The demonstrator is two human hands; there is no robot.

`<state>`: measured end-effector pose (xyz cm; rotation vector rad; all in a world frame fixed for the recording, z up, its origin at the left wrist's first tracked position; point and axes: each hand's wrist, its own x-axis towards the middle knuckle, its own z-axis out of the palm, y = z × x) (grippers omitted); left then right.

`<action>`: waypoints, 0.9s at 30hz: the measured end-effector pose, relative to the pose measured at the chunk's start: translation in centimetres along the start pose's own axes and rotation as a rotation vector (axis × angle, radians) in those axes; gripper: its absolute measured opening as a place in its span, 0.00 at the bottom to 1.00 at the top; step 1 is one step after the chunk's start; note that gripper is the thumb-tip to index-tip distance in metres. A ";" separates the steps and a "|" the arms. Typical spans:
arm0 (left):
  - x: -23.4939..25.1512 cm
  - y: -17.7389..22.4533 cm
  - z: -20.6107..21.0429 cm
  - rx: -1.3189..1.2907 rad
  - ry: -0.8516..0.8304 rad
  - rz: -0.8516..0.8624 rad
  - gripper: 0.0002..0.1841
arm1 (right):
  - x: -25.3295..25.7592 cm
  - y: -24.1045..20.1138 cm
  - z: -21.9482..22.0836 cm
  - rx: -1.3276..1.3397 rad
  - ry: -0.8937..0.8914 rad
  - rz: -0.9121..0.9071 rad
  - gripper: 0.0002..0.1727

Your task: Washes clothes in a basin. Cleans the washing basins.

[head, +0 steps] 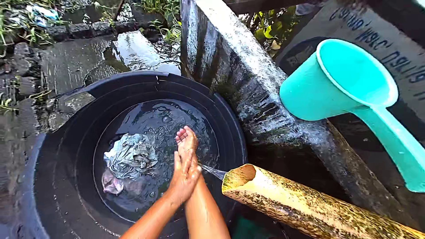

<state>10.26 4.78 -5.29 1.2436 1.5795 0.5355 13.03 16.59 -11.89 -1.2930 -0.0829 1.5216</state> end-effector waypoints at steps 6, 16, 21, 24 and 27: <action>4.3 -8.2 -8.6 0.564 0.207 -0.053 0.38 | 0.0 2.5 -5.4 -0.645 0.001 0.079 0.20; -2.9 -13.9 0.8 0.547 -0.147 0.163 0.11 | -3.6 6.6 -2.3 -1.660 -0.821 -0.340 0.39; -3.2 -15.6 -0.3 0.647 -0.586 0.112 0.19 | -1.9 4.2 -10.2 -1.962 -0.837 -0.289 0.28; -1.3 -14.2 -4.6 0.733 -0.505 -0.173 0.29 | -1.6 2.0 -12.3 -1.997 -0.469 -0.082 0.27; 0.0 -13.1 -6.1 0.780 -0.429 -0.293 0.36 | -2.1 1.9 -13.5 -2.004 -0.097 0.083 0.25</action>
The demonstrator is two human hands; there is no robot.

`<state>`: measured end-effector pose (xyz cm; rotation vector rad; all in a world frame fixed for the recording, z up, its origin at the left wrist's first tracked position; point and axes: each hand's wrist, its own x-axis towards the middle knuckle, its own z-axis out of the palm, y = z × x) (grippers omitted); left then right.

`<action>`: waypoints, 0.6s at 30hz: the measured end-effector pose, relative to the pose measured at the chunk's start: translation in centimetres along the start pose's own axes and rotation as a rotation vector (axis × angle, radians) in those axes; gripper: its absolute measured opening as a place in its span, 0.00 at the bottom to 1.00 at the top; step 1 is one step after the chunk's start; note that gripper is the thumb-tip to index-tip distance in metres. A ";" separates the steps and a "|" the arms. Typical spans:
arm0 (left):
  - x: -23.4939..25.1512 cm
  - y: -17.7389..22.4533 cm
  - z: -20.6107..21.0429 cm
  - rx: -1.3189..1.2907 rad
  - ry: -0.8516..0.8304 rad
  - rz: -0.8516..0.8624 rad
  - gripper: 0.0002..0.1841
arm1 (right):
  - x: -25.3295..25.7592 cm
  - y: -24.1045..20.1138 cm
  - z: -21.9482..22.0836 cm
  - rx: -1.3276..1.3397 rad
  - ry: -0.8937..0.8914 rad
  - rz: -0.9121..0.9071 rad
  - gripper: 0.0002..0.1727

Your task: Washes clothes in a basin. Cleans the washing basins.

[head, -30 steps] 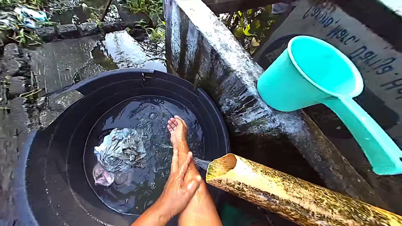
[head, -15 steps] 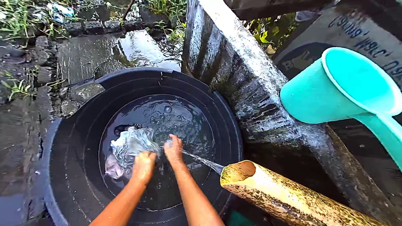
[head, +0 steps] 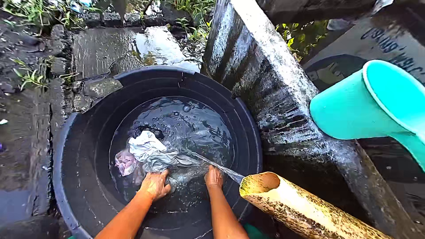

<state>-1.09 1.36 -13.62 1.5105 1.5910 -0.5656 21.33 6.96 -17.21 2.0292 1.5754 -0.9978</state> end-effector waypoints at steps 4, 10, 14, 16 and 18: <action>-0.2 2.2 2.8 0.053 -0.102 0.145 0.30 | -1.4 -1.7 -1.1 -0.092 -0.161 0.056 0.27; -1.4 3.4 4.2 0.139 -0.277 0.074 0.36 | -3.1 -5.8 1.4 -0.133 -0.008 -0.756 0.20; -1.0 -0.6 1.0 0.140 -0.193 -0.195 0.41 | -1.3 -4.1 2.0 -0.295 -0.130 -0.704 0.30; -1.2 -3.0 0.2 0.106 -0.092 -0.219 0.28 | -0.5 -2.7 0.2 -0.246 -0.085 -0.411 0.33; -1.1 -3.5 0.1 0.114 -0.027 -0.200 0.27 | -0.5 -2.2 -1.1 -0.097 -0.051 -0.112 0.36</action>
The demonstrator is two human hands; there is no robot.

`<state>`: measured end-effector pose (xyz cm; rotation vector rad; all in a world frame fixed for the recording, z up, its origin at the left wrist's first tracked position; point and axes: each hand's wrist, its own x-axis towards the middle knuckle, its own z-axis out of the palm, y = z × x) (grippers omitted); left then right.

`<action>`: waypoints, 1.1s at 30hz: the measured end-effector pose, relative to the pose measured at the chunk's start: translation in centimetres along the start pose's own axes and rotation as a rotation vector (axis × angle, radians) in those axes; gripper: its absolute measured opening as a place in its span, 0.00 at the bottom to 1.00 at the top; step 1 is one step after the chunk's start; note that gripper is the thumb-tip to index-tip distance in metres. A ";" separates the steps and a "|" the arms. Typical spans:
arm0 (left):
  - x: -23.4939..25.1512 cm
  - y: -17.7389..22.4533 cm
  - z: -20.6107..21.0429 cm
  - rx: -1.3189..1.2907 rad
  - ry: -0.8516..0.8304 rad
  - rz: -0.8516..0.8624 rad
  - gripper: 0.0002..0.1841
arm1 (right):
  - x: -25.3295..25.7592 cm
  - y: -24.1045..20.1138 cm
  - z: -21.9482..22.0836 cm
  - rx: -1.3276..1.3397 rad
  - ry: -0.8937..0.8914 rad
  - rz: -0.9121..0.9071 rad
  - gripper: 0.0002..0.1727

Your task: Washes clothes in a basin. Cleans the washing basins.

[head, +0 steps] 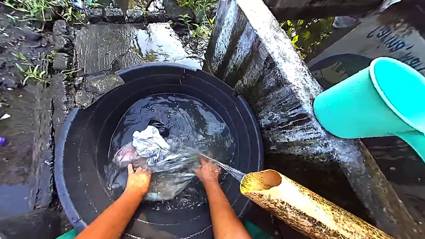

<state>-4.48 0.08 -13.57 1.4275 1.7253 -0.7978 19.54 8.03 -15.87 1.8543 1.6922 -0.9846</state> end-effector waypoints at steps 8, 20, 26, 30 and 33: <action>-1.2 7.6 4.7 -0.054 -0.044 0.307 0.33 | -1.8 -0.2 2.9 -0.180 -0.123 -0.077 0.38; -0.6 6.2 4.4 -0.037 -0.097 0.252 0.42 | -3.7 -2.2 3.0 -0.223 -0.202 -0.263 0.26; -1.0 3.2 2.9 -0.124 -0.039 0.143 0.33 | -2.7 -0.4 1.5 -0.210 -0.192 0.046 0.29; -1.8 7.3 -0.2 -0.241 0.129 0.361 0.19 | -5.7 -3.8 2.4 -0.142 -0.328 -0.018 0.24; -0.1 8.5 0.7 -0.293 0.095 0.440 0.22 | -5.3 -3.2 2.6 -0.110 -0.319 -0.084 0.24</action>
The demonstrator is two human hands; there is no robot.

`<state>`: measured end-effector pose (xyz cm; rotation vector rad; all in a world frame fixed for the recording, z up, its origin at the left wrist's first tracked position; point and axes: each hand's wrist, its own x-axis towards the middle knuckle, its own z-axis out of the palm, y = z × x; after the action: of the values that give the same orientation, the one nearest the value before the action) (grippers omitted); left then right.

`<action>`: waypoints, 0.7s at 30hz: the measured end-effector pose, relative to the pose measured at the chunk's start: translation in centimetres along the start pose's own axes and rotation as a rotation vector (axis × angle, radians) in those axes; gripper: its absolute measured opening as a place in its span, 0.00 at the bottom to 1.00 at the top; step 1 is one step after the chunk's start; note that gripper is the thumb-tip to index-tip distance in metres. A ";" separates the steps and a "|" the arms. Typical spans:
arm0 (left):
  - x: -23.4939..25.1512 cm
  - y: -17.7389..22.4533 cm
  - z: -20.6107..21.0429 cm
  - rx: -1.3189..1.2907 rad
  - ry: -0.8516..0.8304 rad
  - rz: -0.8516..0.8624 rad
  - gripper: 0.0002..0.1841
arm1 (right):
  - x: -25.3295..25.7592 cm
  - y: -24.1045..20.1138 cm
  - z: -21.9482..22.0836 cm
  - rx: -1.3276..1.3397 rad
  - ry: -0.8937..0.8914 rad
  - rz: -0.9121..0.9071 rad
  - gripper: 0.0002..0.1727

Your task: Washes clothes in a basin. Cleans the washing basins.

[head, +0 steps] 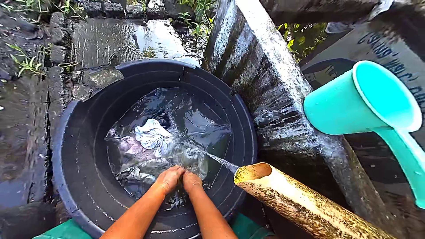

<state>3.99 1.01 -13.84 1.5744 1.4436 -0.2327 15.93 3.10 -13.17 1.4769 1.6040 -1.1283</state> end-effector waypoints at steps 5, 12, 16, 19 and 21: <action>-1.6 -2.8 -0.2 0.102 -0.043 -0.410 0.25 | 1.5 6.0 -3.7 0.295 0.194 0.183 0.31; -3.6 -4.3 0.9 0.070 0.028 -0.013 0.23 | 1.9 1.7 -0.4 0.239 0.300 0.141 0.37; -2.9 -3.4 3.1 0.171 -0.244 -0.161 0.18 | 2.3 2.6 0.3 0.087 0.171 -0.035 0.41; -3.9 -3.0 3.0 0.192 -0.330 -0.422 0.19 | 1.3 3.3 0.0 0.056 0.081 0.075 0.39; -4.7 -1.9 2.8 0.188 -0.375 -0.446 0.19 | -0.3 2.7 -0.4 -0.025 -0.058 0.004 0.38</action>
<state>2.23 -4.43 -13.05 1.2458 1.4818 -0.8988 18.61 3.28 -13.19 1.4177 1.5691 -1.1345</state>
